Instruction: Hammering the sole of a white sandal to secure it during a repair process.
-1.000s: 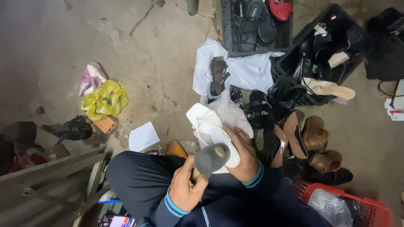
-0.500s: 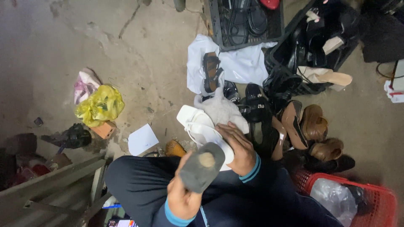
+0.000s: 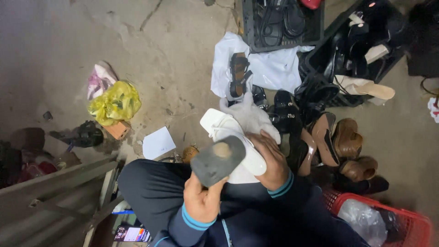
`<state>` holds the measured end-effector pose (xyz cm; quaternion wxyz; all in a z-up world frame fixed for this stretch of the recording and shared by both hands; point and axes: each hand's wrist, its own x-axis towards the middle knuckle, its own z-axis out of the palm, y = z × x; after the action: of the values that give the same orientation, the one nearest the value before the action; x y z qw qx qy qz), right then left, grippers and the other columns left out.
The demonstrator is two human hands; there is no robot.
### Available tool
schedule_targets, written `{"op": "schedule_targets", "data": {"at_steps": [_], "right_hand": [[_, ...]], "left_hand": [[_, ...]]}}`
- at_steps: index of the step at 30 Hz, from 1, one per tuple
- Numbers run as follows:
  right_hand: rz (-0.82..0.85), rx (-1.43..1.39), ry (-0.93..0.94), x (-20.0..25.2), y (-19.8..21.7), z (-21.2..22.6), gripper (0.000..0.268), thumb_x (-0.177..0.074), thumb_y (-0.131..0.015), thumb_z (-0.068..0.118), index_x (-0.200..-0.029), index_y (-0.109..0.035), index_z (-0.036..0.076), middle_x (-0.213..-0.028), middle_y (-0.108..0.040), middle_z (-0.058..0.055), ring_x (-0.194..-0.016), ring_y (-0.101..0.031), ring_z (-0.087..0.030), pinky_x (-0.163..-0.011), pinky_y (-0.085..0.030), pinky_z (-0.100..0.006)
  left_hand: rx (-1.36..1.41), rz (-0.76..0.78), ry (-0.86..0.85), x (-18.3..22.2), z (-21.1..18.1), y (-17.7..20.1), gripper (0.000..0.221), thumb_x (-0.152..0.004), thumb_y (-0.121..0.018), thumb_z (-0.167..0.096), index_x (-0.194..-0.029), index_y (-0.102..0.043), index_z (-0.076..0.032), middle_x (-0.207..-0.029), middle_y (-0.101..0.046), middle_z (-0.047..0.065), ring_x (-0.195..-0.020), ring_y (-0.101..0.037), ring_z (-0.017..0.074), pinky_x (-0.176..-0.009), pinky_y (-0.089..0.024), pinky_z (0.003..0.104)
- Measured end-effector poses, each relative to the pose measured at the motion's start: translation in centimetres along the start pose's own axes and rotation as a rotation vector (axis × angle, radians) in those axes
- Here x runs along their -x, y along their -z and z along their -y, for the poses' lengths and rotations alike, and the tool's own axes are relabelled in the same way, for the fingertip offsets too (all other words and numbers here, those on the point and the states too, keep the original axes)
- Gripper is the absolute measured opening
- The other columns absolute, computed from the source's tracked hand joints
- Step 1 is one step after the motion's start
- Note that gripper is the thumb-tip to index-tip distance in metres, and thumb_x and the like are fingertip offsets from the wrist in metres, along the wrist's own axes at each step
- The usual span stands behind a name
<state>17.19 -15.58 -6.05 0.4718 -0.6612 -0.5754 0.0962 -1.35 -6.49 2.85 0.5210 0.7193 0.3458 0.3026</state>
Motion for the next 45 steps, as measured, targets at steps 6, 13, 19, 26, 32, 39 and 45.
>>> {"op": "schedule_targets", "data": {"at_steps": [6, 13, 19, 26, 32, 39, 45], "right_hand": [[0.058, -0.045, -0.086, -0.4, 0.3, -1.0, 0.058, -0.091, -0.07, 0.014, -0.144, -0.053, 0.0, -0.144, -0.062, -0.019, -0.138, -0.056, -0.041, -0.125, -0.037, -0.055], [0.081, -0.037, -0.085, -0.3, 1.2, -0.3, 0.052, -0.094, -0.067, 0.018, -0.142, -0.056, 0.0, -0.139, -0.063, -0.02, -0.135, -0.057, -0.04, -0.123, -0.039, -0.055], [0.112, -0.047, -0.121, 0.9, 2.2, -0.8, 0.067, -0.079, -0.081, 0.009, -0.141, -0.057, -0.002, -0.134, -0.065, -0.022, -0.129, -0.057, -0.046, -0.118, -0.04, -0.06], [0.098, -0.225, -0.155, 0.5, 2.7, -0.7, 0.062, -0.082, -0.077, 0.007, -0.139, -0.056, -0.007, -0.126, -0.067, -0.024, -0.122, -0.062, -0.046, -0.114, -0.037, -0.065], [0.122, -0.234, -0.182, 0.8, 2.9, -1.8, 0.063, -0.08, -0.076, 0.007, -0.139, -0.057, -0.007, -0.129, -0.066, -0.024, -0.124, -0.061, -0.047, -0.109, -0.043, -0.064], [0.122, -0.24, -0.23, 0.6, 3.8, -1.6, 0.065, -0.08, -0.075, 0.007, -0.142, -0.057, -0.003, -0.131, -0.066, -0.025, -0.125, -0.062, -0.045, -0.106, -0.045, -0.062], [0.14, -0.109, -0.3, 2.3, 6.4, -1.2, 0.074, -0.08, -0.082, 0.028, -0.144, -0.055, 0.004, -0.141, -0.065, -0.017, -0.13, -0.065, -0.034, -0.105, -0.055, -0.047]], "left_hand": [[-0.082, 0.045, 0.302, -1.6, 1.8, -0.2, 0.019, -0.094, -0.072, -0.026, -0.096, -0.069, -0.008, -0.08, -0.074, -0.001, -0.079, -0.055, 0.0039, -0.073, -0.055, 0.028], [-0.186, 0.121, 0.149, -2.8, 2.2, 0.9, 0.019, -0.097, -0.069, -0.029, -0.101, -0.06, -0.013, -0.07, -0.05, -0.002, -0.064, -0.045, 0.0141, -0.063, -0.044, 0.032], [-0.297, -0.066, 0.041, -4.0, 2.8, -0.1, 0.032, -0.094, -0.07, -0.029, -0.117, -0.072, -0.007, -0.09, -0.076, 0.014, -0.086, -0.072, 0.0275, -0.074, -0.057, 0.042], [-0.315, -0.234, -0.144, -5.0, 1.5, -1.3, 0.015, -0.099, -0.068, -0.019, -0.09, -0.069, -0.007, -0.066, -0.065, 0.014, -0.064, -0.07, 0.0343, -0.061, -0.059, 0.035], [-0.243, -0.192, -0.079, -5.7, 2.9, 0.3, 0.04, -0.095, -0.073, -0.018, -0.064, -0.051, -0.008, -0.049, -0.055, 0.011, -0.047, -0.06, 0.0317, -0.05, -0.053, 0.031], [-0.39, -0.055, 0.07, -6.7, 5.2, 0.4, 0.039, -0.099, -0.071, -0.037, -0.081, -0.066, -0.003, -0.062, -0.068, 0.022, -0.065, -0.071, 0.043, -0.048, -0.054, 0.04], [-0.612, 0.115, -0.088, -7.5, 5.3, 0.4, 0.052, -0.104, -0.052, -0.042, -0.143, -0.055, -0.008, -0.11, -0.073, 0.021, -0.096, -0.068, 0.0455, -0.074, -0.055, 0.054]]}}
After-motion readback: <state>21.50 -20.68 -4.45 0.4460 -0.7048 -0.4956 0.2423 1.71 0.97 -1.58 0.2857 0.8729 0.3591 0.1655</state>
